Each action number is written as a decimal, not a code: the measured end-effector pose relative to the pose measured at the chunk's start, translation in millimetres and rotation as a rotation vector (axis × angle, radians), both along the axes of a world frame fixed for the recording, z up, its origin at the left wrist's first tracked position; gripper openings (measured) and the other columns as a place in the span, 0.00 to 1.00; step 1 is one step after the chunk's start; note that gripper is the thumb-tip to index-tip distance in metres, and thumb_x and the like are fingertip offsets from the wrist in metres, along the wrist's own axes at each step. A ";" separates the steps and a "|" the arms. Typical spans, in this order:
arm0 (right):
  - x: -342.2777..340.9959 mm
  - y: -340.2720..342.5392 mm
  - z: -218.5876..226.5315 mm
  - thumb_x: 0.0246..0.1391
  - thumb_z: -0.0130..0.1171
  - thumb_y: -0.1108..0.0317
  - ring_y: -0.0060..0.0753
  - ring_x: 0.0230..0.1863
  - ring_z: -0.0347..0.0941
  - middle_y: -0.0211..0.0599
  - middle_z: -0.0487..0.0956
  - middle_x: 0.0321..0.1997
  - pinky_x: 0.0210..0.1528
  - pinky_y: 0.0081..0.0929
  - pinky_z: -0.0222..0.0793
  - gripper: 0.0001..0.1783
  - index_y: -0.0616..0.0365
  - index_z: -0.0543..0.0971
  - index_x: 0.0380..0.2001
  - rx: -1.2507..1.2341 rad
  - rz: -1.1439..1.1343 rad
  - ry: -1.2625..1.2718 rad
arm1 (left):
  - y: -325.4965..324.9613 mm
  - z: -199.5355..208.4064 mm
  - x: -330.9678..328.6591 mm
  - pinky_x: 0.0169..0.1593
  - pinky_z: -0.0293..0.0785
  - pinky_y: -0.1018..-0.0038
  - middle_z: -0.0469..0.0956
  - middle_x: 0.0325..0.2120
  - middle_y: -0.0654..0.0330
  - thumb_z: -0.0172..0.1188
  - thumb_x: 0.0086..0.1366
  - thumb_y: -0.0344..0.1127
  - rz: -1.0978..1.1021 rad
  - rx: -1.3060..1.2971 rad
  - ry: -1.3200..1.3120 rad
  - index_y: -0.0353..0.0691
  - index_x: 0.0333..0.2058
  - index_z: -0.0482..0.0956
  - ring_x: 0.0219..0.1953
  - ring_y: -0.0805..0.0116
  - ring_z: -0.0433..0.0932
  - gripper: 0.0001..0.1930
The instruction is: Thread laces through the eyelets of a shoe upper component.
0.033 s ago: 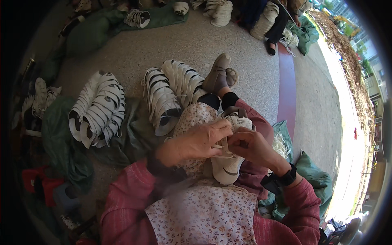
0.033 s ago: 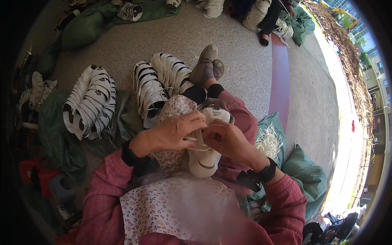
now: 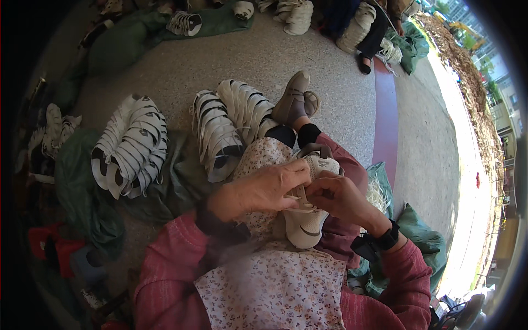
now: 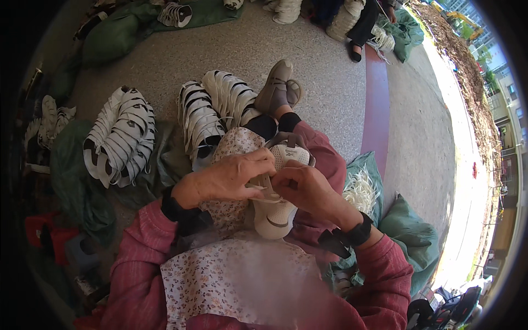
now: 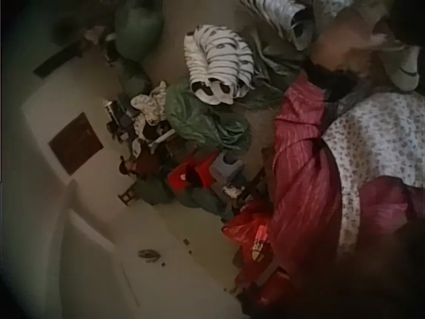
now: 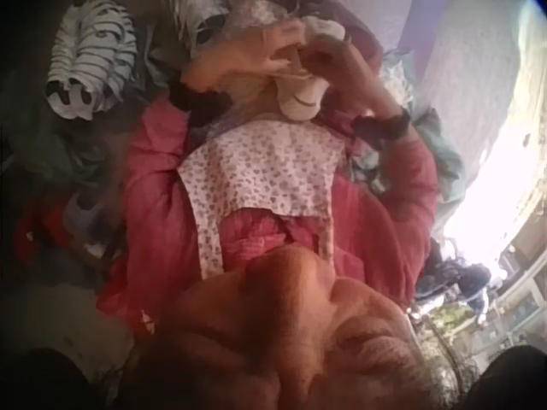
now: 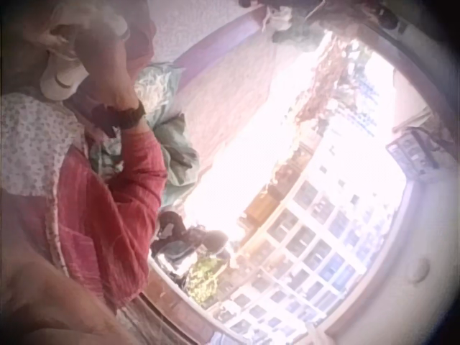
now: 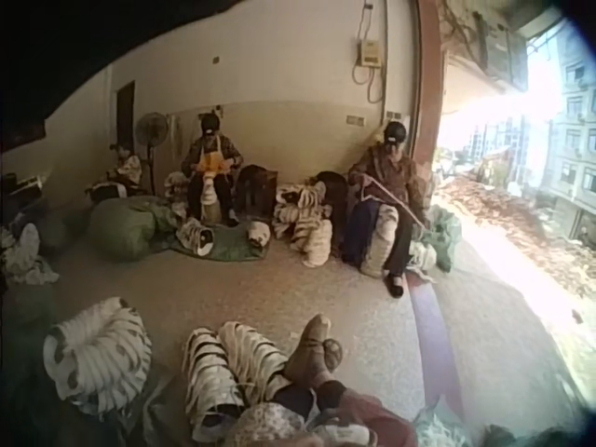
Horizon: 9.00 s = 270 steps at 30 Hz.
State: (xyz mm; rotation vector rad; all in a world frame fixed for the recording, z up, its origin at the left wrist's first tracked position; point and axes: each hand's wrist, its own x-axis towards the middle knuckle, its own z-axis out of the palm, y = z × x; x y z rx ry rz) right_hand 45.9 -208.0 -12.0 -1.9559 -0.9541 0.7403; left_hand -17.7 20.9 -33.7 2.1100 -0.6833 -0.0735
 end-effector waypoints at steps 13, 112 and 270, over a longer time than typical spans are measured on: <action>9.3 5.9 3.9 0.53 0.64 0.74 0.35 0.36 0.76 0.37 0.76 0.37 0.40 0.30 0.73 0.09 0.59 0.80 0.39 -0.057 0.082 0.054 | -1.6 -21.9 6.2 0.37 0.72 0.66 0.67 0.34 0.59 0.71 0.53 0.25 -0.022 -0.181 -0.002 0.37 0.30 0.71 0.33 0.59 0.74 0.14; 64.9 -345.9 56.0 0.70 0.44 0.76 0.36 0.52 0.75 0.47 0.75 0.53 0.59 0.29 0.76 0.22 0.71 0.62 0.65 1.275 -0.872 0.639 | 181.0 2.3 -114.1 0.42 0.80 0.72 0.82 0.48 0.60 0.57 0.73 0.44 0.908 -1.304 0.499 0.42 0.49 0.79 0.41 0.68 0.83 0.14; -27.1 -58.1 -5.2 0.57 0.61 0.72 0.43 0.38 0.76 0.39 0.72 0.39 0.38 0.36 0.72 0.06 0.58 0.77 0.38 0.092 -0.181 -0.433 | -38.0 -0.8 29.3 0.54 0.62 0.64 0.70 0.36 0.60 0.65 0.55 0.37 0.107 -0.019 -0.198 0.42 0.32 0.79 0.44 0.58 0.66 0.09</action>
